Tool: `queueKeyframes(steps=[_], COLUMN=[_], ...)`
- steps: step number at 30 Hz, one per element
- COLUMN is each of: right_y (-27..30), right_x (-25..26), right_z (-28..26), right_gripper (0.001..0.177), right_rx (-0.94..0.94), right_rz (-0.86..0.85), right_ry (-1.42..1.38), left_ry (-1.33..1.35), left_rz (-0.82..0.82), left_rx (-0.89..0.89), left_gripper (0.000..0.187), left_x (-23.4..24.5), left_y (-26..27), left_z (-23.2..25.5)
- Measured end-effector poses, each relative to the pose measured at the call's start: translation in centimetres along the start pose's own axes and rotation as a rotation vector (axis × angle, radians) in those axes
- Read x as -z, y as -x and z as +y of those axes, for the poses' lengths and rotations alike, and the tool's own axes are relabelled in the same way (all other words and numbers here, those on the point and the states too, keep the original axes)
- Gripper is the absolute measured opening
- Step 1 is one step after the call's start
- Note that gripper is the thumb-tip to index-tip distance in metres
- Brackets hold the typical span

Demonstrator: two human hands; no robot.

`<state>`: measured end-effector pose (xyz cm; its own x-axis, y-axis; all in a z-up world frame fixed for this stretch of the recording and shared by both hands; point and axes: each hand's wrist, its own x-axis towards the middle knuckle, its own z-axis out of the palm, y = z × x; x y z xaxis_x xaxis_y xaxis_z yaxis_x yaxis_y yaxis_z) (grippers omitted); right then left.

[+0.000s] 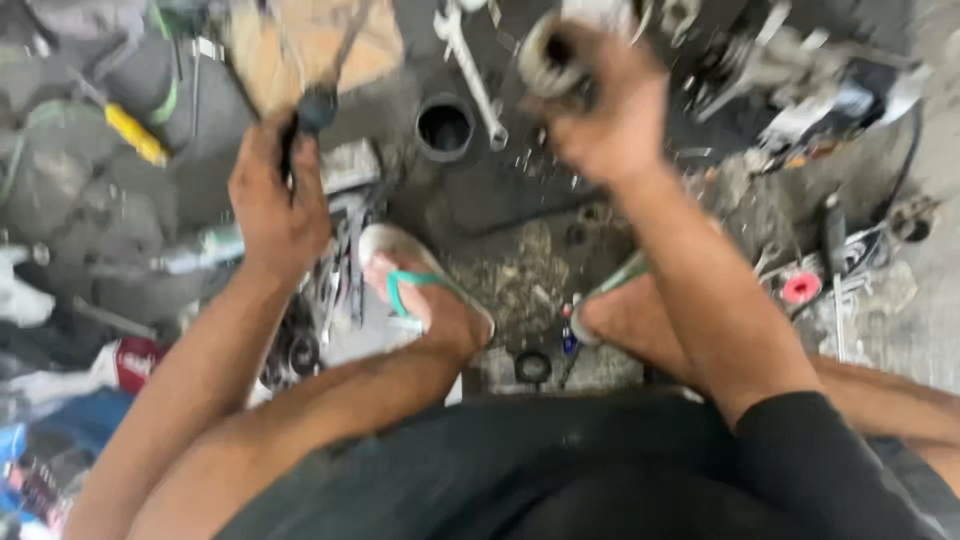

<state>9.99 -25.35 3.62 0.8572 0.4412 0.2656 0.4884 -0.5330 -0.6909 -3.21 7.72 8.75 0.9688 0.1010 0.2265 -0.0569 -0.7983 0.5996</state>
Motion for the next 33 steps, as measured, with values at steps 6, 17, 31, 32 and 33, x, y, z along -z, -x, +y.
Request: queueKeyframes(steps=[6, 17, 31, 32, 33], right_y=[-0.1, 6.4, 15.2, 13.3, 15.4], right_x=[0.3, -3.2, -1.8, -0.2, -1.6], right_z=[-1.4, 2.1, -5.1, -7.6, -4.8], right_gripper=[0.057, 0.072, 0.082, 0.089, 0.089], right_rx=[0.307, -0.449, -1.511, -1.374, -1.37], right_rz=[0.323, 0.166, 0.09, 0.181, 0.197], right_ry=[-0.096, -0.248, -1.291, -1.214, -1.211], left_ry=[0.036, 0.002, -0.275, -0.286, -0.282], left_rz=[0.091, -0.165, -0.672, -0.703, -0.703], left_rx=[-0.019, -0.059, 0.115, 0.116, 0.102], left_gripper=[0.031, 0.034, 0.041, 0.043, 0.043], left_x=[-0.7, -6.5, -12.7, -13.0, -12.7], left_y=[-1.1, -1.2, -1.3, -1.8, -2.6], left_z=[-0.8, -3.9, -8.4, -8.2, -7.8])
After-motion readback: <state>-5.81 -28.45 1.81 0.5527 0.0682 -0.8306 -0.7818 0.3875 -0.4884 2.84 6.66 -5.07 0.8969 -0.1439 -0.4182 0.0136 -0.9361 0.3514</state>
